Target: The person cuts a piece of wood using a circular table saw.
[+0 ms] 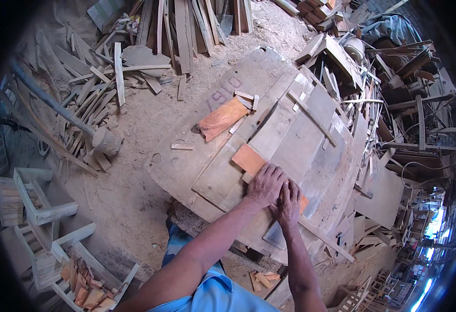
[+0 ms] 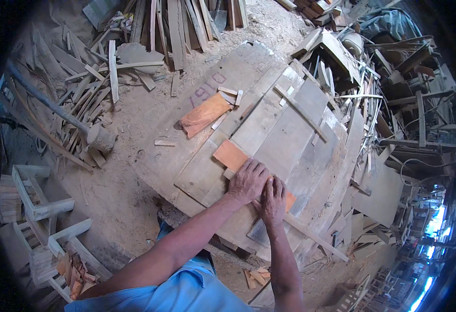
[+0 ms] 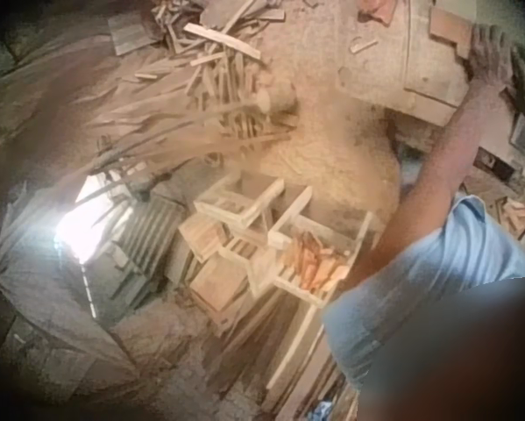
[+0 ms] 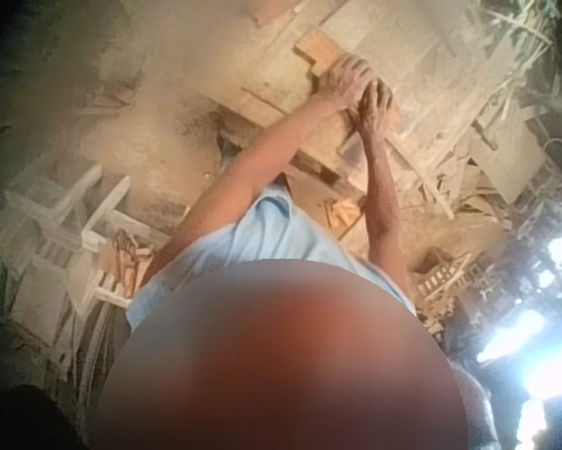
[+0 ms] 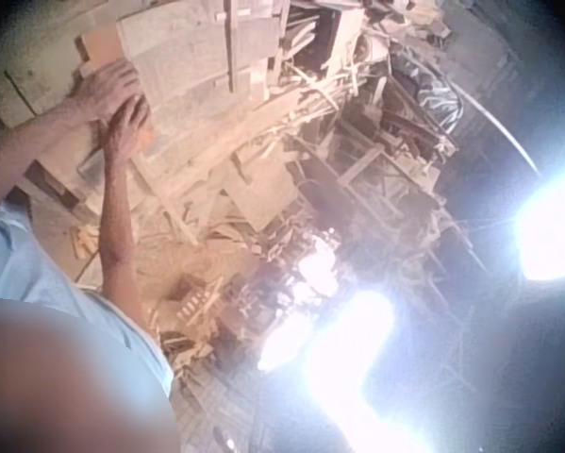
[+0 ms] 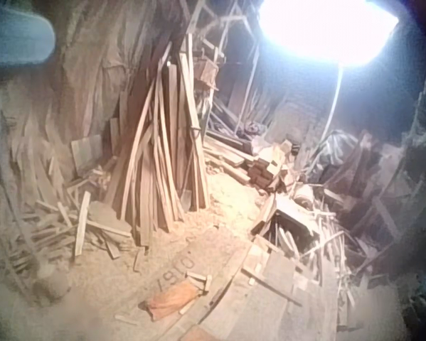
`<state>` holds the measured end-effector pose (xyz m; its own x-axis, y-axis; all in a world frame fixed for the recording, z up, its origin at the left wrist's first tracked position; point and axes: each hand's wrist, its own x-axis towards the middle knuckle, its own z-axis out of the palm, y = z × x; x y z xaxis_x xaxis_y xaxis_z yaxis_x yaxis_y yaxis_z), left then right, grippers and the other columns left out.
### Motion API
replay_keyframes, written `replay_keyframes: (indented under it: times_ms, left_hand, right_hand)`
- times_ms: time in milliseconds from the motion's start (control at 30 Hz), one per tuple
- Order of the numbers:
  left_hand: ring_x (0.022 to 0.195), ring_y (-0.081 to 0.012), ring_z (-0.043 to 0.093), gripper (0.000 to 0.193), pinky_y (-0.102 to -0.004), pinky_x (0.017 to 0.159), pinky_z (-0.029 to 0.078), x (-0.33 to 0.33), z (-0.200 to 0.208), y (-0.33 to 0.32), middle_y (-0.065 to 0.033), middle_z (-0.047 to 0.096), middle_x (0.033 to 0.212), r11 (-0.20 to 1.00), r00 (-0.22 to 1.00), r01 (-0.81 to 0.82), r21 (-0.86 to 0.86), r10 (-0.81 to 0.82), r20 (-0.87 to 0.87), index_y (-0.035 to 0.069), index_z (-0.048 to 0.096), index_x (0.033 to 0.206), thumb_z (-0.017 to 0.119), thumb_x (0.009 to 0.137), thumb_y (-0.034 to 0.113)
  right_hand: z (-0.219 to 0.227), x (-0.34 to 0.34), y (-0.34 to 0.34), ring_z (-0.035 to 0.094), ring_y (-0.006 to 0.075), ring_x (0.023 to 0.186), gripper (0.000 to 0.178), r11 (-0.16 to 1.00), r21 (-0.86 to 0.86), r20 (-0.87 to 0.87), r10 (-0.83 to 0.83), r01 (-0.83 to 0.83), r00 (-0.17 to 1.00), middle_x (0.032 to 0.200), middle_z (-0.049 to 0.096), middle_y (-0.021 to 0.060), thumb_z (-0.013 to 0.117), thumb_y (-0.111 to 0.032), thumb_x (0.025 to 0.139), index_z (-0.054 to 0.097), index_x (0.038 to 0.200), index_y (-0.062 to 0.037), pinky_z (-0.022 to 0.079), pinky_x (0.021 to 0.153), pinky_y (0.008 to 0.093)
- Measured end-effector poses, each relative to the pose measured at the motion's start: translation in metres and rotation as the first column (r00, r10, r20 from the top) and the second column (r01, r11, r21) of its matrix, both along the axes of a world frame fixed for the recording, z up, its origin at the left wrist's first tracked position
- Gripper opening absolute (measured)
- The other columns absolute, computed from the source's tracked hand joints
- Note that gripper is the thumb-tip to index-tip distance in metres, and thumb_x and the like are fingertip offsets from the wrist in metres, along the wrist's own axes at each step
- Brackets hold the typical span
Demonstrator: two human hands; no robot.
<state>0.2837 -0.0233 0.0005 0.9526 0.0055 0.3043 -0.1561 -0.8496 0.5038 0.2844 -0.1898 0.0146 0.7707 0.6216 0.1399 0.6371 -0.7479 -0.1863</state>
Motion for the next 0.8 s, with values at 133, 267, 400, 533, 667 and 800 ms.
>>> replay_keyframes:
  times_ms: [133,267,400,533,667,800]
  left_hand:
    - [0.117,-0.0292,0.061,0.022,-0.0469,0.119,0.04,0.009,-0.002,-0.002,-0.0114,0.064,0.111,0.999,0.999,-0.043,-0.003,0.043,0.025,0.008,0.066,0.108,0.059,0.099,0.026]
    - [0.116,-0.0295,0.06,0.021,-0.0461,0.118,0.04,0.018,-0.003,-0.001,-0.0111,0.063,0.107,0.998,0.996,-0.057,-0.01,0.058,0.073,0.008,0.066,0.106,0.06,0.097,0.026]
    - [0.113,-0.0294,0.06,0.021,-0.0447,0.112,0.043,0.024,-0.001,0.0,-0.0114,0.063,0.106,0.998,0.998,-0.018,-0.065,0.022,0.059,0.007,0.066,0.104,0.061,0.096,0.026]
    - [0.111,-0.0294,0.06,0.021,-0.0438,0.109,0.044,0.031,0.0,0.001,-0.0114,0.064,0.107,0.998,0.995,-0.052,-0.046,0.056,0.084,0.007,0.066,0.102,0.061,0.095,0.026]
    - [0.112,-0.0294,0.059,0.02,-0.0435,0.109,0.044,0.039,0.001,0.001,-0.0111,0.064,0.107,0.995,0.992,-0.054,-0.088,0.063,0.109,0.007,0.067,0.102,0.062,0.095,0.025]
    - [0.113,-0.0294,0.059,0.02,-0.0436,0.11,0.043,0.048,0.0,0.001,-0.0109,0.064,0.107,0.995,0.997,-0.012,-0.095,0.02,0.081,0.007,0.068,0.102,0.062,0.095,0.025]
  right_hand:
    - [0.001,0.008,0.0,0.045,0.0492,0.137,0.098,0.999,0.025,-0.003,-0.021,0.021,1.0,0.15,0.046,0.0272,0.088,-0.044,0.077,0.044,0.152,0.002,0.04,0.117,0.057]
    - [0.001,0.017,0.0,0.045,0.049,0.137,0.098,1.0,-0.013,-0.003,-0.007,0.007,1.0,0.15,0.046,0.0271,0.088,-0.044,0.076,0.044,0.151,0.0019,0.04,0.116,0.0571]
    - [0.0,0.024,0.0,0.045,0.0488,0.137,0.099,1.0,0.015,0.01,0.012,-0.013,1.0,0.15,0.046,0.0272,0.089,-0.044,0.076,0.043,0.152,0.0017,0.04,0.115,0.0575]
    - [-0.001,0.032,-0.001,0.046,0.049,0.136,0.099,0.998,0.054,0.034,0.013,-0.014,0.999,0.15,0.046,0.0274,0.088,-0.044,0.077,0.043,0.153,0.0012,0.04,0.115,0.0571]
    - [-0.001,0.04,-0.001,0.046,0.0492,0.137,0.098,1.0,0.018,0.009,0.016,-0.016,1.0,0.151,0.047,0.0276,0.088,-0.044,0.078,0.043,0.153,0.001,0.04,0.115,0.0571]
    - [0.001,0.047,-0.001,0.046,0.0491,0.137,0.097,1.0,0.017,-0.002,0.002,-0.002,1.0,0.151,0.046,0.0278,0.088,-0.044,0.078,0.044,0.152,0.0012,0.04,0.115,0.0573]
